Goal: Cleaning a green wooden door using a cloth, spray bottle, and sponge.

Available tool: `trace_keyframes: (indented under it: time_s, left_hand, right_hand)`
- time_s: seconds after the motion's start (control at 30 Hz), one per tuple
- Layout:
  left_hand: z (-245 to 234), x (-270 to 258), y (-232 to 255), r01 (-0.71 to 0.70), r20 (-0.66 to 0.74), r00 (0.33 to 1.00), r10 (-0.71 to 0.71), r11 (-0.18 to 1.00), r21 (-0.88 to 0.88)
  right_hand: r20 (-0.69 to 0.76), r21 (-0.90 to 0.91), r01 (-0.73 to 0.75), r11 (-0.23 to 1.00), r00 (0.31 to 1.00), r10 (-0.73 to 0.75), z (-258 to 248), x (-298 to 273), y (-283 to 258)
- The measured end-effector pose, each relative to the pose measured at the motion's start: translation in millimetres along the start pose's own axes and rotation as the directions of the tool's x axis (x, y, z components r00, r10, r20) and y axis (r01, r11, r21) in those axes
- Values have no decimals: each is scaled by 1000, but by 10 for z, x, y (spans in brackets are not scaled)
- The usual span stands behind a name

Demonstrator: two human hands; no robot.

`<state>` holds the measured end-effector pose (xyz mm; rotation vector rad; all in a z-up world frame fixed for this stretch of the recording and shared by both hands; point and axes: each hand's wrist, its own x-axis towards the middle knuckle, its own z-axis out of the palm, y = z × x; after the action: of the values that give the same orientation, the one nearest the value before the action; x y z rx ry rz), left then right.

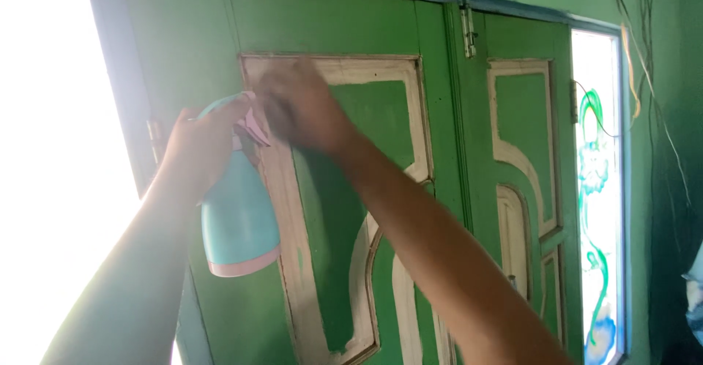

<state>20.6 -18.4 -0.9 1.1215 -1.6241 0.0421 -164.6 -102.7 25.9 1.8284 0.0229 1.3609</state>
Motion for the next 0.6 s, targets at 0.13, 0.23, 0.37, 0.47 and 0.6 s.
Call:
trace_keyframes:
  time_s: [0.13,0.23,0.37,0.47,0.6]
  left_hand:
    - [36,144,-344,-392,-8,899,439,810,436]
    - [-4,63,-216,-313,-41,933,357,864,396]
    - [32,173,-333,-334,-44,918,394,828,450]
    - [16,194,-374,-402,-39,880,473,787,468]
    - [-20,29,-179,-280,-37,947,320,875,395]
  right_hand:
    - [71,158,154,975,983,-166,-236,-393,-329]
    - [81,182,220,958,968,-238,-116,-297,-78]
    - [13,33,178,983,984,-179,-9,174,281]
    - [-37,63,-16,998,999,18,59,256,222]
    - [3,93,58,994,998,-58,13,-281,-141]
